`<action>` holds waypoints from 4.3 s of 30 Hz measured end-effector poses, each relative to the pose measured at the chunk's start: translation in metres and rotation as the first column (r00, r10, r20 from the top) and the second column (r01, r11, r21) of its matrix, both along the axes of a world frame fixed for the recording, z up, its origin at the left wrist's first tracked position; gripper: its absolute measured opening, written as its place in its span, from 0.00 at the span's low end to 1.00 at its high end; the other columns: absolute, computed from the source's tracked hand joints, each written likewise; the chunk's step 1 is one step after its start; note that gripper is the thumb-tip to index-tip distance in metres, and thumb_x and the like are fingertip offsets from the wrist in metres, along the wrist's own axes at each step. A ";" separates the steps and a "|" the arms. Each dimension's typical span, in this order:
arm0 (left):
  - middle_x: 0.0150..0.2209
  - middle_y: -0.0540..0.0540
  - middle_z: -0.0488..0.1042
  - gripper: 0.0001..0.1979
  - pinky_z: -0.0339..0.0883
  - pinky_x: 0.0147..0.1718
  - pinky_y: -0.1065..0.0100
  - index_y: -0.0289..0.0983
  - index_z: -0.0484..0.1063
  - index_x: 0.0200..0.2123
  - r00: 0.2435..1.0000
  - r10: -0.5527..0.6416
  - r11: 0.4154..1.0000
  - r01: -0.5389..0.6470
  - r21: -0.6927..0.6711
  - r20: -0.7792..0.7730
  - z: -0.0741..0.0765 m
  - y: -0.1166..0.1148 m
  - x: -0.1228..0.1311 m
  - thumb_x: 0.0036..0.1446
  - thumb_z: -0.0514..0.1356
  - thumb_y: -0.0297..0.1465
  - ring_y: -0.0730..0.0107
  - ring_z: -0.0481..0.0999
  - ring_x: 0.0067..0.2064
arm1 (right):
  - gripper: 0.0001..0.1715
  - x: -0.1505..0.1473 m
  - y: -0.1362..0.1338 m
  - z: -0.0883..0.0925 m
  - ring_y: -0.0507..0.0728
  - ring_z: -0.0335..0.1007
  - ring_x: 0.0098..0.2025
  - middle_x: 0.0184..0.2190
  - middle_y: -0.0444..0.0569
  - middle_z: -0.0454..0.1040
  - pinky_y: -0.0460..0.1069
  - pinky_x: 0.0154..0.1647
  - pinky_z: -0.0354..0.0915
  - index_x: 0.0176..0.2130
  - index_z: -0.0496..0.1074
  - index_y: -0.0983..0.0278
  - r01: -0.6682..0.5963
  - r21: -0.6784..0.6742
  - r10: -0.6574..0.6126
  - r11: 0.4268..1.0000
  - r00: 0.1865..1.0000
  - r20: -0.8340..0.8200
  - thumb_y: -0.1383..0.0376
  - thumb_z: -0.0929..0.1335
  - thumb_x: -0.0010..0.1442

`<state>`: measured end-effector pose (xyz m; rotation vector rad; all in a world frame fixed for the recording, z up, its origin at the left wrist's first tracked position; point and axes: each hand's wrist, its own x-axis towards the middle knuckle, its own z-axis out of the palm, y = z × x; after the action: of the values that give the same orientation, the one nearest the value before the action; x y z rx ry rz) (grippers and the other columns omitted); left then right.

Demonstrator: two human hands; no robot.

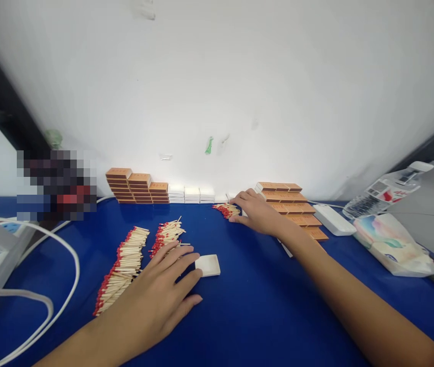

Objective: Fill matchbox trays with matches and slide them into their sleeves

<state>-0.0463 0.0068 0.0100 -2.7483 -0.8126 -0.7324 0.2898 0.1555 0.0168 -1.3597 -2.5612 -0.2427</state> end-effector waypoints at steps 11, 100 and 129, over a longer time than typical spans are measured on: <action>0.55 0.40 0.83 0.11 0.78 0.62 0.46 0.40 0.80 0.52 1.000 0.000 1.000 -0.001 0.025 0.019 0.000 0.001 -0.001 0.73 0.60 0.31 0.49 0.80 0.62 | 0.17 -0.013 0.000 -0.016 0.68 0.71 0.54 0.52 0.60 0.77 0.62 0.56 0.70 0.57 0.75 0.62 -0.041 0.022 0.042 0.999 0.999 -0.032 0.56 0.69 0.75; 0.54 0.39 0.82 0.22 0.71 0.63 0.43 0.36 0.74 0.58 0.989 0.056 0.994 -0.042 -0.105 0.138 0.000 0.000 0.001 0.67 0.69 0.41 0.44 0.75 0.63 | 0.11 -0.026 -0.097 0.019 0.61 0.72 0.46 0.43 0.52 0.76 0.54 0.46 0.68 0.43 0.74 0.59 -0.115 -0.300 0.005 0.947 0.938 -0.346 0.59 0.66 0.78; 0.50 0.40 0.82 0.09 0.73 0.62 0.43 0.35 0.77 0.51 0.986 0.030 0.999 -0.022 -0.049 0.162 0.007 0.000 0.002 0.69 0.66 0.30 0.47 0.77 0.62 | 0.09 -0.044 -0.121 0.033 0.60 0.75 0.40 0.37 0.51 0.79 0.55 0.43 0.70 0.44 0.78 0.58 -0.184 -0.148 0.114 0.972 0.916 -0.386 0.62 0.67 0.76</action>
<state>-0.0445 0.0072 0.0165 -2.7409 -0.9067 -0.9542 0.2455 0.0349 0.0497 -1.1246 -2.3847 0.2624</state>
